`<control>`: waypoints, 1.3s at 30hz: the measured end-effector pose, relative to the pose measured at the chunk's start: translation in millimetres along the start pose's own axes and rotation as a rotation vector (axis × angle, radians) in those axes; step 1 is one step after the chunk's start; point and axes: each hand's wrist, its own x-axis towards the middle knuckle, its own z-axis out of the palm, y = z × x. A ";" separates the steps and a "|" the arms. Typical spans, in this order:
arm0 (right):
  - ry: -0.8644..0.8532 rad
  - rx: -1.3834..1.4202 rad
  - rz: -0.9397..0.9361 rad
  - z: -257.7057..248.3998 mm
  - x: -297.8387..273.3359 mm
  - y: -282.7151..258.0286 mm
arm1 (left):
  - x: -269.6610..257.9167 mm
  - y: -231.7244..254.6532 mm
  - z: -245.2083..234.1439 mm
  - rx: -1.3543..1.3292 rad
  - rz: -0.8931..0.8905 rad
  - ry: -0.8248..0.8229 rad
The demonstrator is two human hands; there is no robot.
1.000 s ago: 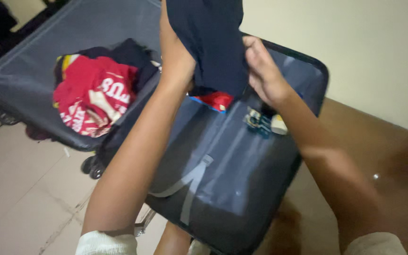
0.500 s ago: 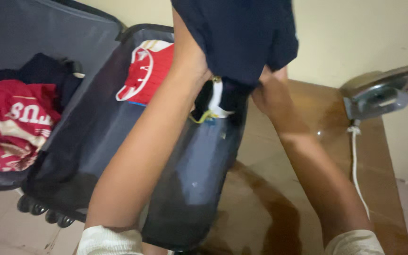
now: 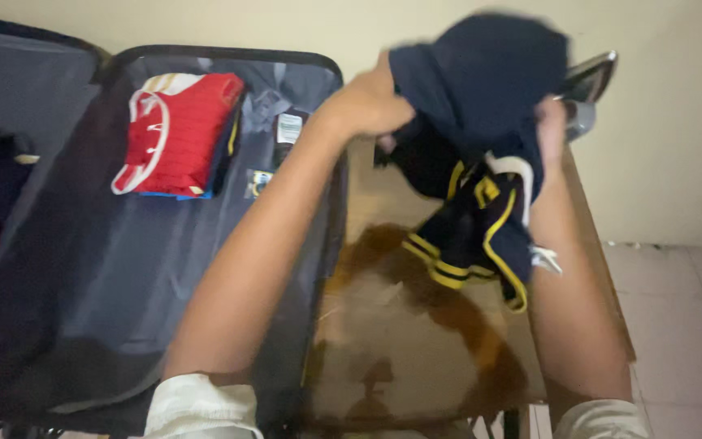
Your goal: The person irons a red and white jersey on a table, then folds it neatly and places it into an open suitcase. The person then removes a dark blue and yellow garment from the suitcase and begins to fold it on the table.
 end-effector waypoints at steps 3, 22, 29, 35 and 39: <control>0.081 0.080 0.185 -50.5 -3.8 17.9 | -0.8 -0.4 25.3 0.320 -0.044 -0.017; 0.390 -1.674 -0.233 -182.5 -0.4 100.0 | 75.4 -122.8 146.4 0.369 -0.205 0.253; 0.508 -1.575 -0.216 -196.1 -0.3 113.5 | 39.0 -146.8 181.4 0.263 0.242 0.584; 0.198 -1.081 -0.137 -196.9 -2.5 106.6 | 14.8 -149.0 182.6 0.225 0.398 0.579; 0.144 -0.940 -0.044 -189.9 -13.7 101.7 | -1.6 -137.6 178.8 0.306 0.424 0.498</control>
